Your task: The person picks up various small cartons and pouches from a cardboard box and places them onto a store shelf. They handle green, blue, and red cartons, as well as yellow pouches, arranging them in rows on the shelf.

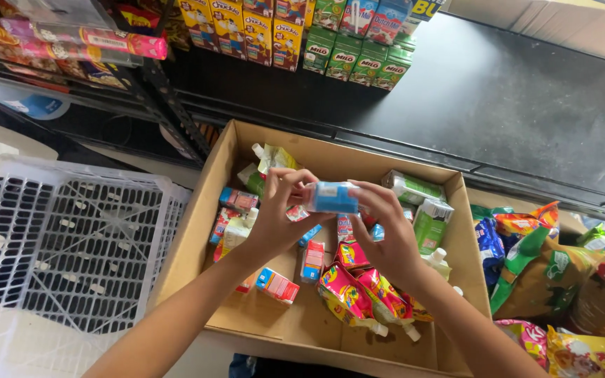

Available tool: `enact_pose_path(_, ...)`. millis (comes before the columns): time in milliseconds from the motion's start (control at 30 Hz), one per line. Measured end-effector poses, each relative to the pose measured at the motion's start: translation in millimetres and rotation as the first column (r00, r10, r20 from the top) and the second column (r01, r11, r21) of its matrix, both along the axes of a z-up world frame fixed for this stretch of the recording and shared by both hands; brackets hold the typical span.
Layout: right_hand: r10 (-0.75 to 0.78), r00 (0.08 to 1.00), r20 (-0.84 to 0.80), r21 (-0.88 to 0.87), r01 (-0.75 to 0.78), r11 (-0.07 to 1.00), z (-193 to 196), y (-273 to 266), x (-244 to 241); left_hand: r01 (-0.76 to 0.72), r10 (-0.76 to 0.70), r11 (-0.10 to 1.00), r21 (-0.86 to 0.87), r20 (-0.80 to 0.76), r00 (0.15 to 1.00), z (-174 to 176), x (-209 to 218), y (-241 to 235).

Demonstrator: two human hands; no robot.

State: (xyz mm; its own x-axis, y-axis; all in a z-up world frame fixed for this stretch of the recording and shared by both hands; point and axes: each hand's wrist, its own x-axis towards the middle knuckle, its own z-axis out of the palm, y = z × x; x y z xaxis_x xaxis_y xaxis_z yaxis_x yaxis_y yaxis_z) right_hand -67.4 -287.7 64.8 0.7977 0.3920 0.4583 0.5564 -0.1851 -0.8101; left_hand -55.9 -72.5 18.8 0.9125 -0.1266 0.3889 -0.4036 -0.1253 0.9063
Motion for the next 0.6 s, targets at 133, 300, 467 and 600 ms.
enact_pose_path(133, -0.09, 0.928, 0.361, -0.357, 0.227, 0.906, 27, 9, -9, -0.058, 0.059, 0.998, -0.036, 0.022, 0.998, -3, -1, 3)
enact_pose_path(300, 0.043, 0.923, 0.383, -0.558, 0.194, 0.807, 43, 17, -18, -0.192, 0.172, 0.979, 0.063, 0.241, 0.955, -6, -1, 7)
enact_pose_path(467, 0.07, 0.922, 0.38, -0.546, 0.163, 0.822, 47, 20, -24, -0.164, 0.147, 0.985, 0.049, 0.256, 0.955, -11, 0, 9)
enact_pose_path(600, 0.07, 0.937, 0.343, -0.55, 0.14, 0.823, 44, 22, -28, -0.184, 0.158, 0.98, 0.073, 0.276, 0.948, -13, 1, 9)
